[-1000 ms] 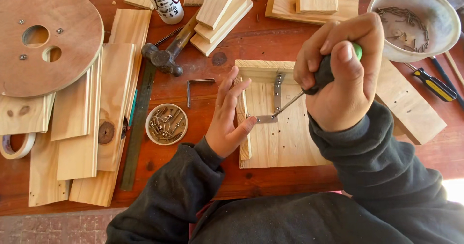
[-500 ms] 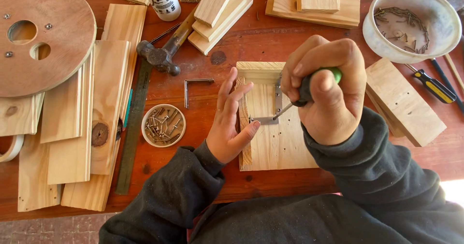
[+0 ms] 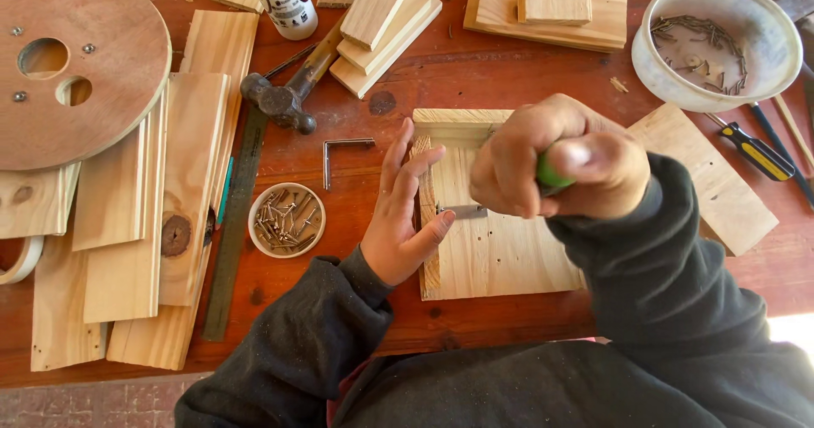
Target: The person uses a green-handled screwdriver to fasten metal hinges onto a small wooden box. They secure each hinge with multiple screws, working methodically on the interior of the box.
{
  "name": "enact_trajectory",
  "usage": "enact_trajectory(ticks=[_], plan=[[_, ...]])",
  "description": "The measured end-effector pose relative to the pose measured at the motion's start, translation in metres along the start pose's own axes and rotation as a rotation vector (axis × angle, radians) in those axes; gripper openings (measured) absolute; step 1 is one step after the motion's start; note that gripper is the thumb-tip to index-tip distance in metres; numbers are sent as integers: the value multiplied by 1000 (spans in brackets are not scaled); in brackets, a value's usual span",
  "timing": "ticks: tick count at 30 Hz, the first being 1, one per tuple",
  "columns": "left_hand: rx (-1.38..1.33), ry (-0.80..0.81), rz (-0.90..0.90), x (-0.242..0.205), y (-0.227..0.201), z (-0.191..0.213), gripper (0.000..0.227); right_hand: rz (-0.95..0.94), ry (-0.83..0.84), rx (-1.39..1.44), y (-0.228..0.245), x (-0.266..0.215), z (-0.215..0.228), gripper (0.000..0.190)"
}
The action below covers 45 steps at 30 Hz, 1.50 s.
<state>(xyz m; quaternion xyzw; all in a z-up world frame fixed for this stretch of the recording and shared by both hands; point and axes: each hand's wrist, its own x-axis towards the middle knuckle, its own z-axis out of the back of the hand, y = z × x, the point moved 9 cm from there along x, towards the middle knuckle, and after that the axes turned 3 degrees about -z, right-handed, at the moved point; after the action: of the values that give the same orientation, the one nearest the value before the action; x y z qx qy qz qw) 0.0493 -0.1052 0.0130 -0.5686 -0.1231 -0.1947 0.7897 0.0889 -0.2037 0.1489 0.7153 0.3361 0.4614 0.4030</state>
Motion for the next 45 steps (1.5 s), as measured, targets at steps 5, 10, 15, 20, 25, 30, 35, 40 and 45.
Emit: enact_trajectory(ticks=[5,10,15,20,25,30,35,40,45], plan=[[50,-13,-13,0,-5,0,54,71,-317,-311,22,-3,12,41],[29,-7,53,0,1,-2,55,182,-692,-403,34,-14,-5,41],[18,6,72,0,3,-2,55,141,-333,32,12,-1,13,36],[29,1,76,2,0,-1,53,283,-457,-64,12,-13,30,41],[82,-10,32,1,0,1,57,67,-499,-443,21,-7,-11,43],[72,-10,35,1,0,0,56,114,-571,-308,14,-2,0,47],[65,-17,30,-1,0,1,55,16,-368,32,-1,8,16,46],[75,-20,29,-1,-3,1,53,147,-547,-253,15,-9,39,48],[75,-23,38,-1,-2,1,55,6,-507,-475,30,-14,9,38]])
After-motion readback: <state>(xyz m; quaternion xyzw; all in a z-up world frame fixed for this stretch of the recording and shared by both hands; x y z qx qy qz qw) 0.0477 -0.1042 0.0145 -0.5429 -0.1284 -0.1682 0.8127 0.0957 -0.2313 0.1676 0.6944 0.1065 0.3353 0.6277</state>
